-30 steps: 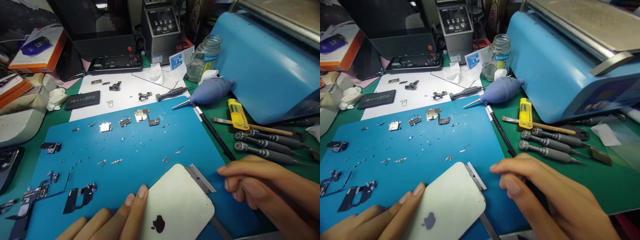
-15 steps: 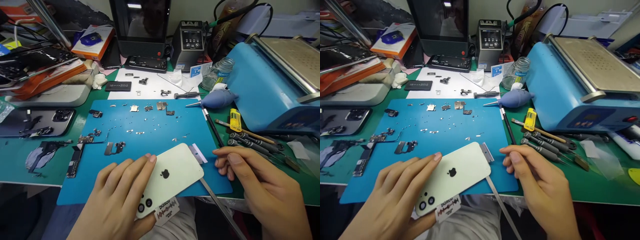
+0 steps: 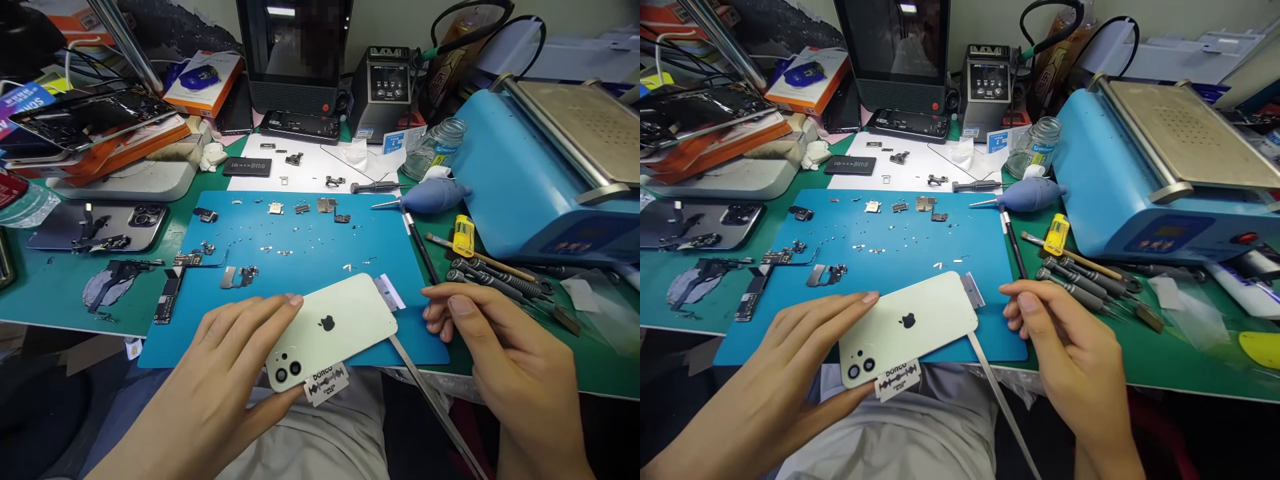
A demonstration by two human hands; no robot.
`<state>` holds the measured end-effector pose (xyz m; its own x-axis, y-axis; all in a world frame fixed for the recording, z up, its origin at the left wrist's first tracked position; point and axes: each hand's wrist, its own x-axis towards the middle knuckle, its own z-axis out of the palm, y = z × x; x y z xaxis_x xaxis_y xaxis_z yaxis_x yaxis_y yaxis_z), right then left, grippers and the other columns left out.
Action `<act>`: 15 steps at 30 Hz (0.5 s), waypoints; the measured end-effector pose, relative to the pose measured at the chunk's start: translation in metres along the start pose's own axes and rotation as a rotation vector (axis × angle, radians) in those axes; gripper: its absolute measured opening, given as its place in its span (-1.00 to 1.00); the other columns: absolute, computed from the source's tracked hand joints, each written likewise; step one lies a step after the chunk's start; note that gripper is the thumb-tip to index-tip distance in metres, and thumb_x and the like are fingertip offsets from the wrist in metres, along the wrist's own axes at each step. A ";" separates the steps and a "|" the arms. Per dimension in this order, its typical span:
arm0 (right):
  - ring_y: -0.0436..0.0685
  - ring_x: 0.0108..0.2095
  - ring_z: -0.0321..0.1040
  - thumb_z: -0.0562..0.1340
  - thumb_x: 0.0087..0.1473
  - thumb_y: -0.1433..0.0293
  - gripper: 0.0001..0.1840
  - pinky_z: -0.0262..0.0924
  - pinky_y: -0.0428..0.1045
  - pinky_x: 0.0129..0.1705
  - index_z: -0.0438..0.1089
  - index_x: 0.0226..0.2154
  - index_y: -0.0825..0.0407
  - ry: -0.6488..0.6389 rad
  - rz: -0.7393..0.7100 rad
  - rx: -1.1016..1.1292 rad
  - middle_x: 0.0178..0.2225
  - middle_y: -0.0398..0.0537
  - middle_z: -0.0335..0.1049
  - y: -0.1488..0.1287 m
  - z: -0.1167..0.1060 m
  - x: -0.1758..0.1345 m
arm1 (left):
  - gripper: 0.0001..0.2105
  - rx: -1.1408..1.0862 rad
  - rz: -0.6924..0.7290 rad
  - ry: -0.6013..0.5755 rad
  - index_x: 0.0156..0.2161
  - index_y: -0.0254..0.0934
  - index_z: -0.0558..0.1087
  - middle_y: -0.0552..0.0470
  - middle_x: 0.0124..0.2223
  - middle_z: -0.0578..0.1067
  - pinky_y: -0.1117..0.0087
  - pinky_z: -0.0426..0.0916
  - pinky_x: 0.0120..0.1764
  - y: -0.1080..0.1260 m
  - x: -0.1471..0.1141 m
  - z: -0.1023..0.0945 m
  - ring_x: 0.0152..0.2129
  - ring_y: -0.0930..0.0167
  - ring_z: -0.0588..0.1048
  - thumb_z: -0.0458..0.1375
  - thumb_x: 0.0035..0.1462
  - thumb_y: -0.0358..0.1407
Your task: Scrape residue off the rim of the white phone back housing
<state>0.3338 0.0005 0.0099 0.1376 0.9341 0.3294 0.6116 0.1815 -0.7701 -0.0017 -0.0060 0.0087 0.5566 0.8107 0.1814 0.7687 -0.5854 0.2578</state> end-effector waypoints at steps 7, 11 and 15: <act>0.06 -0.17 0.62 0.44 0.23 0.69 -0.42 0.58 -0.06 -0.09 0.63 0.19 -0.13 0.170 -0.344 -0.091 -0.08 -0.12 0.65 0.018 -0.006 -0.019 | -0.37 -0.139 -0.115 -0.031 0.62 0.08 0.06 0.15 0.53 0.40 0.28 0.36 0.36 -0.006 0.001 -0.002 0.46 0.31 0.30 0.11 0.60 -0.02; 0.09 -0.03 0.62 0.45 0.09 0.82 -0.45 0.56 0.00 0.04 0.64 0.05 0.05 0.108 -0.587 -0.281 -0.05 -0.05 0.61 0.024 -0.011 -0.042 | -0.41 -0.112 -0.083 -0.036 0.61 0.03 0.06 0.19 0.54 0.37 0.32 0.19 0.39 -0.004 0.005 -0.001 0.45 0.36 0.24 0.07 0.62 -0.10; 0.06 0.00 0.56 0.45 0.19 0.76 -0.70 0.51 0.04 0.16 0.58 -0.10 0.14 0.036 -0.676 -0.394 -0.07 -0.04 0.53 0.021 -0.008 -0.066 | -0.34 -0.006 0.038 -0.026 0.63 -0.15 0.05 0.00 0.41 0.44 0.24 0.13 0.32 -0.004 0.010 0.001 0.35 0.23 0.27 0.11 0.56 -0.19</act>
<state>0.3438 -0.0602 -0.0239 -0.3423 0.6477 0.6807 0.8019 0.5790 -0.1477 0.0014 0.0049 0.0084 0.5933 0.7876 0.1660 0.7451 -0.6155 0.2570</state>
